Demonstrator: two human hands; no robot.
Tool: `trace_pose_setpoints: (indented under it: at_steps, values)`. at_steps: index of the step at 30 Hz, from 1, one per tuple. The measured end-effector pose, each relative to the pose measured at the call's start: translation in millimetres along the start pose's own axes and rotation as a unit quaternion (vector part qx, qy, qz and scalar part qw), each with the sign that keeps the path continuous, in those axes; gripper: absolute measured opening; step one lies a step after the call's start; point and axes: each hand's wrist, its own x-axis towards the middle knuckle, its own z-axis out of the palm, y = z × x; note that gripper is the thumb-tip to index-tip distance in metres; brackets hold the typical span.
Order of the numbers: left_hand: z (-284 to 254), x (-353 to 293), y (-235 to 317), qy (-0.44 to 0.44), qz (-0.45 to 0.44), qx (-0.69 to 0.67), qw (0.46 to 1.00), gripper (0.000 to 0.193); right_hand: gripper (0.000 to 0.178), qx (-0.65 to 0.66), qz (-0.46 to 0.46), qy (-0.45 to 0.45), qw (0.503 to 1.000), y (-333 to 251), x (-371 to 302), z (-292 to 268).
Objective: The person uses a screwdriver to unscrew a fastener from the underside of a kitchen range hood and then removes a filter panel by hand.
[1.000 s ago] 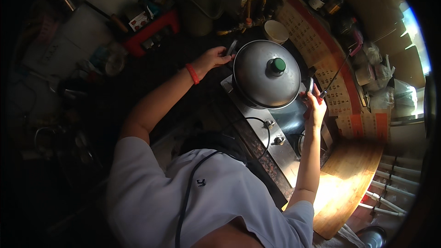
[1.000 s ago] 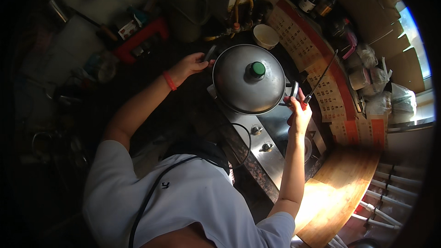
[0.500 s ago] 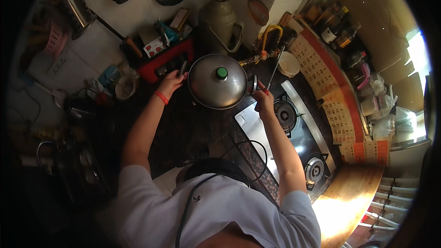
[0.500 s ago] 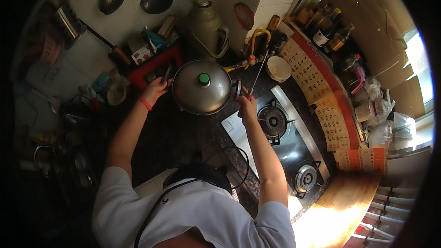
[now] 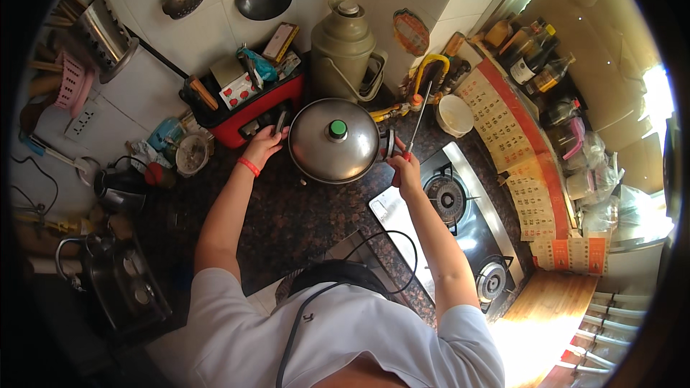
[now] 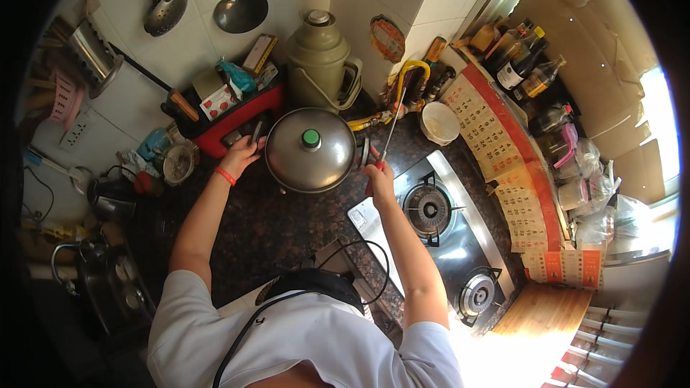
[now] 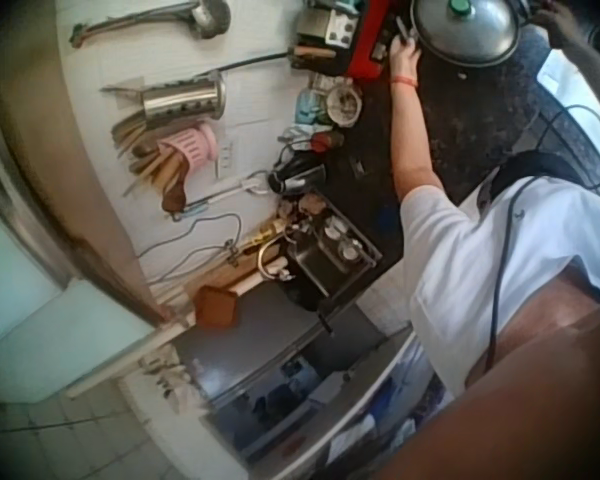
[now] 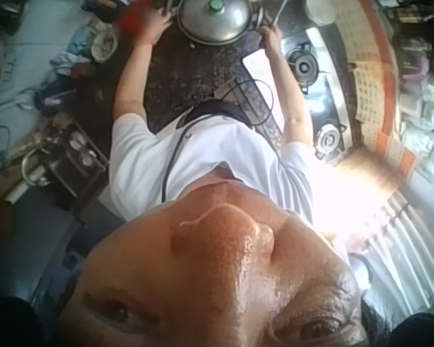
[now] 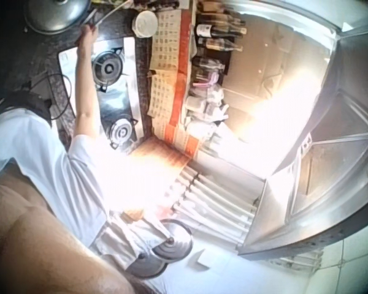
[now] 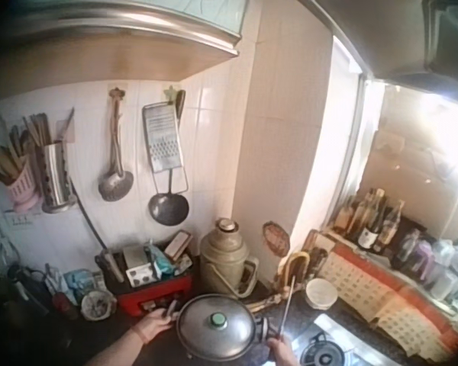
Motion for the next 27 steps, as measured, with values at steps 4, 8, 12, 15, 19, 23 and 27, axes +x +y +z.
trace_pose_setpoints:
  at_steps: [4,8,12,15,19,23,27]
  values:
    - [-2,-2,15,0.011,-0.05,0.036,0.998,0.034,0.067,-0.057,0.012,-0.014,0.998,0,5,-3]
    - [6,2,37,0.085,0.067,0.172,0.979,0.067,0.061,-0.132,-0.009,0.004,0.991,-16,-4,-2]
    - [54,37,108,0.104,0.304,0.363,0.874,0.09,0.055,-0.182,-0.063,0.009,0.981,-25,-15,-21]
    - [113,74,163,0.13,0.419,0.445,0.781,0.094,0.051,-0.236,-0.09,0.013,0.968,-36,-35,-32]
    - [158,137,193,0.217,0.392,0.481,0.753,0.102,0.049,-0.242,-0.108,0.047,0.963,-41,-67,-42]
    - [179,175,200,0.243,0.323,0.465,0.788,0.094,0.045,-0.171,-0.054,0.125,0.976,-49,-104,-54]
    - [175,201,205,0.179,0.36,0.452,0.796,0.083,0.044,-0.161,-0.055,0.184,0.968,-48,-137,-73]
